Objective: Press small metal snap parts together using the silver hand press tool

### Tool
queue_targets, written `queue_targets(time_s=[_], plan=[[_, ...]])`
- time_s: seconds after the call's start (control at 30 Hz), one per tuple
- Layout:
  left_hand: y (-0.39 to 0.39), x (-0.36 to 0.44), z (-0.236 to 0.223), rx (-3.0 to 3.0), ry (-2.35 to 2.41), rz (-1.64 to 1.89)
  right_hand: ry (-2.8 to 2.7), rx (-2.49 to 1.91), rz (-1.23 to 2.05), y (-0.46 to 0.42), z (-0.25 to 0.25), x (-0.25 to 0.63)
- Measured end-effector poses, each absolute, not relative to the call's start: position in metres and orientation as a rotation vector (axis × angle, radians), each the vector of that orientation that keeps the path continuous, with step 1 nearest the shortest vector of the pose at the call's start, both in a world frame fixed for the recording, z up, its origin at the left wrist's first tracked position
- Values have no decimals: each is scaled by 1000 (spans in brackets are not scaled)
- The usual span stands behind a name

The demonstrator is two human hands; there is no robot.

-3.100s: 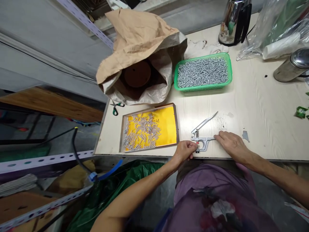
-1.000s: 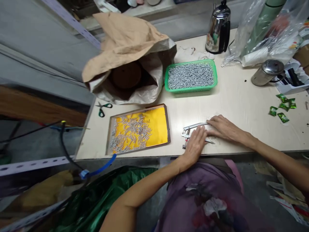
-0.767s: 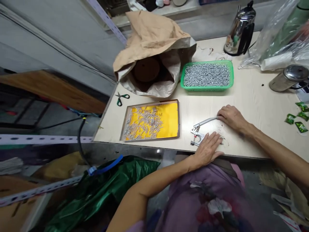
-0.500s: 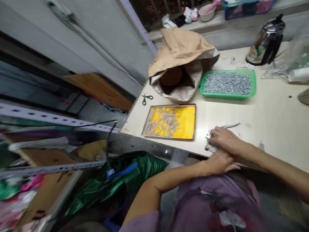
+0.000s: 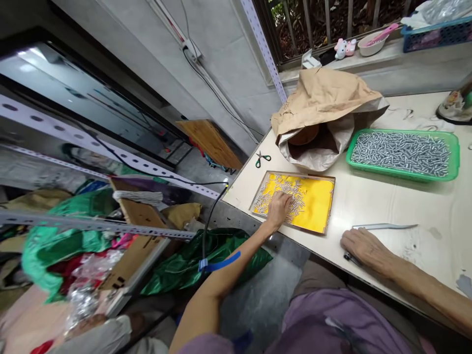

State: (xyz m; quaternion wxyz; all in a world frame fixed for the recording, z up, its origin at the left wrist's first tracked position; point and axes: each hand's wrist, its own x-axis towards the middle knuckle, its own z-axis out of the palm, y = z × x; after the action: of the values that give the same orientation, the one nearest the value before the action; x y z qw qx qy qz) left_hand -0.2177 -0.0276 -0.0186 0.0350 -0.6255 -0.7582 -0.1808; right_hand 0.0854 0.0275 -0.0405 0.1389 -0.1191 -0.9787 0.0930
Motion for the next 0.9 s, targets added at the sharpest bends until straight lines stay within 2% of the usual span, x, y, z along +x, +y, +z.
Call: queue_targets(time_s=[0.1, 0.17, 0.3, 0.4, 0.5, 0.6, 0.73, 0.8, 0.9], plan=[[-10, -228, -16, -2074, -2275, -346, -2709, -393, 646, 33, -18, 86], [1, -229, -16, -2182, -2229, -192, -2559, -416, 733, 49, 2, 89], [17, -231, -19, -2315, -2170, 23, -2256, -649, 411, 105, 42, 99], [22, -232, -19, -2339, -2210, -33, -2156, -893, 180, 155, 56, 113], [20, -229, -17, -2233, -2407, -432, -2200, -1104, 121, 187, 54, 123], [14, -219, -13, -1933, -2831, -1088, -2250, -1106, 199, 185, 40, 111], [6, -191, -4, -1524, -3255, -1955, -2239, -789, 826, 129, 21, 57], [1, -176, 3, -1433, -3269, -2180, -2192, -740, 1052, 96, 15, 25], [-7, -161, 14, -1433, -3268, -2222, -2118, -801, 1229, 68, 12, -11]])
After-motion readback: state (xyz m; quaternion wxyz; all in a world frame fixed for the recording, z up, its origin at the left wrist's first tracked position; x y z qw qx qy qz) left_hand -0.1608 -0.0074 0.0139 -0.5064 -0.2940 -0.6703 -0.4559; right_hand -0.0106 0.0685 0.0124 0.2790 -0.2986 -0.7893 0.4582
